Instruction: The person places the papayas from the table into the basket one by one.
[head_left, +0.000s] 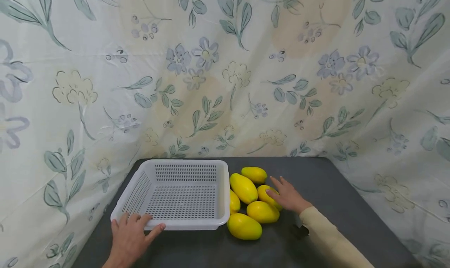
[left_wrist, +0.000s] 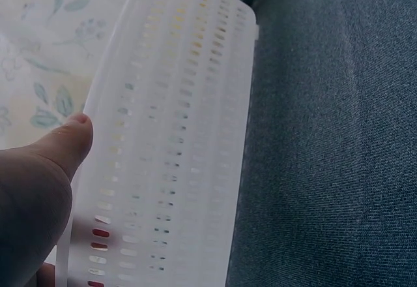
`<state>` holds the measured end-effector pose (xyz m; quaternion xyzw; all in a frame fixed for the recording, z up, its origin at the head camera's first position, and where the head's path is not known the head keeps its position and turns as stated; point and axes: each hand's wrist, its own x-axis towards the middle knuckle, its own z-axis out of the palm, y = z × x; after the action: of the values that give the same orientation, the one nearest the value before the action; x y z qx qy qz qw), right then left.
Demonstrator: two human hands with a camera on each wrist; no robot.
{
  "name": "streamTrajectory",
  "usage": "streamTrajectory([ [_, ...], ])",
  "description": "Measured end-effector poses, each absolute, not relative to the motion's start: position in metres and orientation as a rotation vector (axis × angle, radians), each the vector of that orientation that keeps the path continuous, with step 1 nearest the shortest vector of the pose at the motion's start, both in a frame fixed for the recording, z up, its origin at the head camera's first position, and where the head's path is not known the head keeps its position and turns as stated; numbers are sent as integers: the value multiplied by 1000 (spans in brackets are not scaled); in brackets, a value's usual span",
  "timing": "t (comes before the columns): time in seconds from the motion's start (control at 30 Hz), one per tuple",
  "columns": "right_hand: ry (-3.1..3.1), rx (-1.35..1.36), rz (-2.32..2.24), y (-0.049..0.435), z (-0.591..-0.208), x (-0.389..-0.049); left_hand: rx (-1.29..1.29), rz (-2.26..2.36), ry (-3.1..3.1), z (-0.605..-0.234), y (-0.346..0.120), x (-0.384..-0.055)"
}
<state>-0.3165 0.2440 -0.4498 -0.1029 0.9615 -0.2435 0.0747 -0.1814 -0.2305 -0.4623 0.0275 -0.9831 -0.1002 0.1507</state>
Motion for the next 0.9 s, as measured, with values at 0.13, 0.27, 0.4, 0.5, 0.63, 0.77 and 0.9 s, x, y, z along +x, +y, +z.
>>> streamTrajectory([
  [0.13, 2794, -345, -776, 239, -465, -329, 64, -335, -2775, -468, -229, -180],
  [0.27, 2784, -404, -778, 234, -472, -335, 71, -364, -2767, -469, -229, -179],
  [0.4, 2806, -409, -765, 232, -476, -338, 80, -375, -2762, -466, -230, -179],
  [0.5, 2810, -404, -762, 234, -476, -338, 92, -373, -2779, -464, -228, -179],
  [0.63, 2804, -408, -768, 236, -474, -337, 102, -370, -2792, -466, -227, -180],
  [0.77, 2812, -430, -755, 237, -470, -337, 105, -375, -2793, -467, -227, -180],
  [0.9, 2859, -474, -711, 241, -459, -337, 112, -362, -2796, -467, -228, -180],
])
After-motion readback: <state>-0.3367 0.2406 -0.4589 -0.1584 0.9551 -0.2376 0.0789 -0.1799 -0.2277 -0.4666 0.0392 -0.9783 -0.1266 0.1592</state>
